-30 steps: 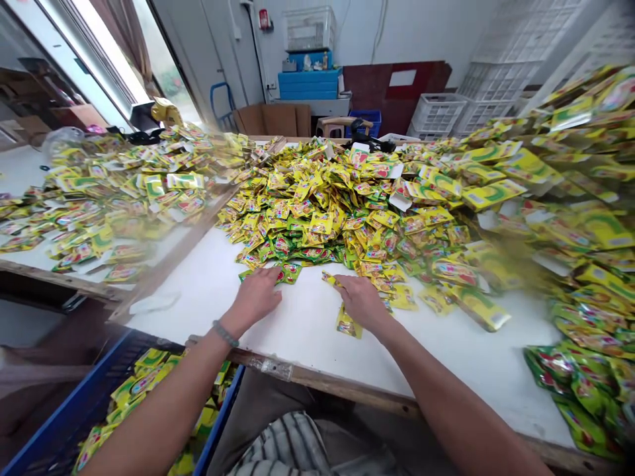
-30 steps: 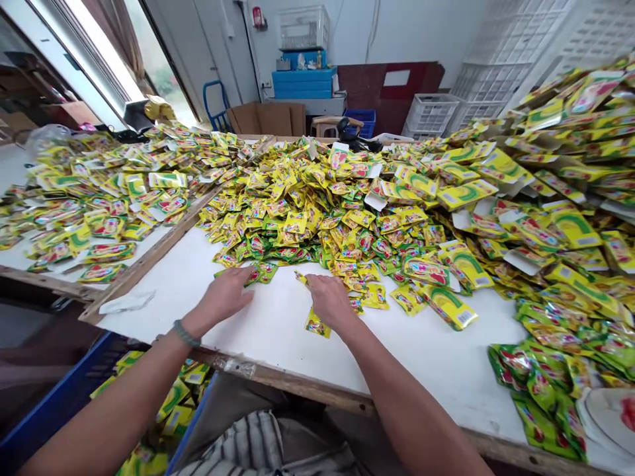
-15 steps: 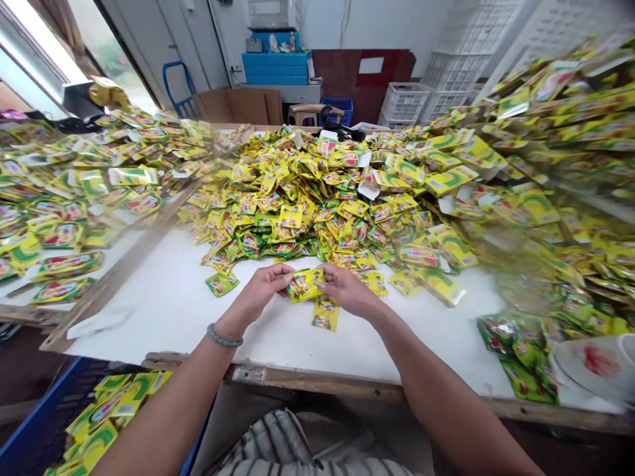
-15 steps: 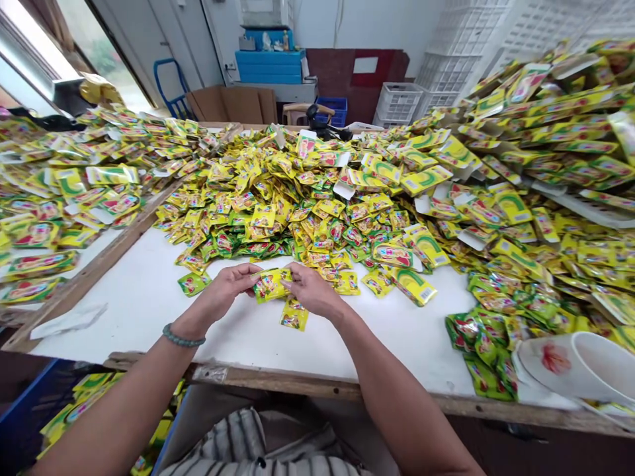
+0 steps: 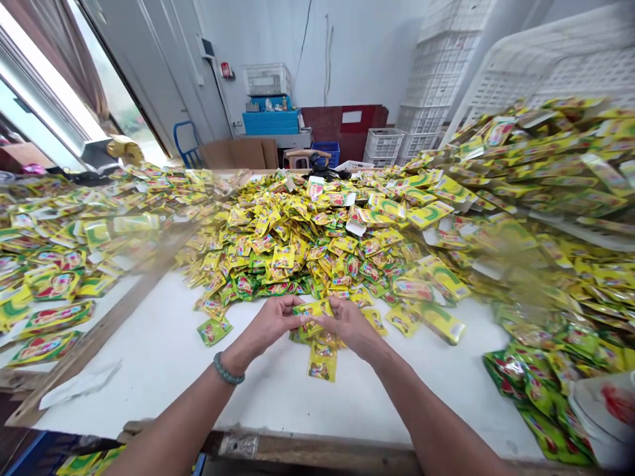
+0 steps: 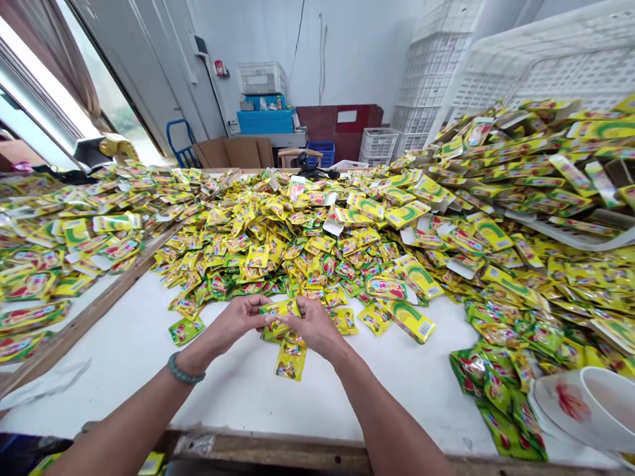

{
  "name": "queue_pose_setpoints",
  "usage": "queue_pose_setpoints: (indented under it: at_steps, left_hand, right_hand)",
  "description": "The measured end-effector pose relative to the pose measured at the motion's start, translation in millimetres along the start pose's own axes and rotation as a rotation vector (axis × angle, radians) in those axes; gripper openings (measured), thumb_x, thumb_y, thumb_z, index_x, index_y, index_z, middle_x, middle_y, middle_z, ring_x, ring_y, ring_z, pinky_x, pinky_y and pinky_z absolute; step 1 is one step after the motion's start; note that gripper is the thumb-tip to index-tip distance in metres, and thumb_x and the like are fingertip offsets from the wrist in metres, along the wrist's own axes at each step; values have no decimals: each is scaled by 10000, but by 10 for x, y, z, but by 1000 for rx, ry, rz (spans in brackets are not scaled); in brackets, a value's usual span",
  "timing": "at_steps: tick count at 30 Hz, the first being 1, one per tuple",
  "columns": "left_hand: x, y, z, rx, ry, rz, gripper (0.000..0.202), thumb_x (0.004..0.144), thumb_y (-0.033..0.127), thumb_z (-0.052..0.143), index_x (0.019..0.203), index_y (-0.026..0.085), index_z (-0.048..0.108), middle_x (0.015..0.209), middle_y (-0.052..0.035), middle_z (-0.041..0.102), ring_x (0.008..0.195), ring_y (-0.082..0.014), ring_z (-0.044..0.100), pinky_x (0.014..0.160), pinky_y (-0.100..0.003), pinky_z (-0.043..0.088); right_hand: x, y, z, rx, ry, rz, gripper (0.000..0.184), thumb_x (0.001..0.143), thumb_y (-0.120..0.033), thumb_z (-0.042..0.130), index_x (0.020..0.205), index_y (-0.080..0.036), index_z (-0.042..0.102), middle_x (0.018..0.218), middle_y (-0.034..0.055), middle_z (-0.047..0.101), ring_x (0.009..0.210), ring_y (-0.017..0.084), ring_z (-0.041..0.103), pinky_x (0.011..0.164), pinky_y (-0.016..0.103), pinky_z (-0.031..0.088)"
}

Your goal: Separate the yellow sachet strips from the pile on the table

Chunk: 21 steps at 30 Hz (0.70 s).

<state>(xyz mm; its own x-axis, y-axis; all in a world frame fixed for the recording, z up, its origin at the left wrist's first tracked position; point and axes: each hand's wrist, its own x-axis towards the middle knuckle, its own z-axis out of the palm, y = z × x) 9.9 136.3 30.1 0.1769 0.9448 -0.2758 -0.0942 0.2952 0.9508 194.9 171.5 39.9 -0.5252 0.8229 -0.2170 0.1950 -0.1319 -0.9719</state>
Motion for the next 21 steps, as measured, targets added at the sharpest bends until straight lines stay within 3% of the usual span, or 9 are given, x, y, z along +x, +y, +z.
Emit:
queue_pose_setpoints:
  at_steps: [2,3,7,9,11,13,17,21]
  left_hand:
    - [136,171,-117,121,2,45,381,643,414,799,884,155,656,661,-20,660,575,-146,584,579,-263,458]
    - [230,281,-201,233,72,102,396,652,421,788,922,164,655,699,-33,677,598,-163,599,599,-280,467]
    - [731,827,-549,838,655,344,332,758,429,675,983,186,654,883,-82,703,739,-226,631,677,-322,457]
    - [1006,1092,-593,1013,799,390,295,799,392,625,999,177,649,905,-93,700,794,-248,637,719,-336,457]
    - [1266,1304,-480,1132,772,484,293,816,359,601,1033,166,641,940,-101,694,852,-260,639,764,-346,464]
    - [1511,1449,-221,1255,654,615,336,824,366,591,1081,153,632,1015,-119,683,949,-275,626,830,-356,465]
    - [2000,1550,511,1472,314,717,590,790,470,618,1271,135,551,1176,-170,629,1106,-318,561,933,-404,445]
    - [2526,1506,1216,1604,70,750,878,681,499,714,1447,224,387,1450,-206,419,1299,-431,390,1020,-572,351]
  right_hand:
    - [0,-28,-36,-102,170,-51,310,762,-436,676,700,-202,483,665,-17,513,632,144,469,582,275,367]
    - [2,-40,-56,-169,251,-68,306,770,-417,661,682,-210,453,647,-23,483,623,143,442,574,275,346]
    - [13,-67,-107,-321,418,-70,288,793,-404,603,675,-225,410,595,-42,388,577,139,350,540,274,274]
    - [17,-64,-98,-313,431,-67,263,804,-406,582,695,-223,427,607,-38,399,583,140,358,548,275,284]
    - [15,-50,-63,-315,432,-62,221,810,-375,566,717,-214,447,627,-31,436,596,139,384,564,273,296]
    - [9,-29,-9,-332,416,-54,177,810,-329,555,725,-204,464,633,-27,463,595,134,402,567,266,295]
    - [14,49,127,-311,365,-58,101,806,-261,560,746,-197,510,648,-20,517,606,134,472,566,245,319]
    - [93,251,237,-327,372,-49,72,757,-214,613,826,-217,592,802,8,637,729,166,582,612,235,381]
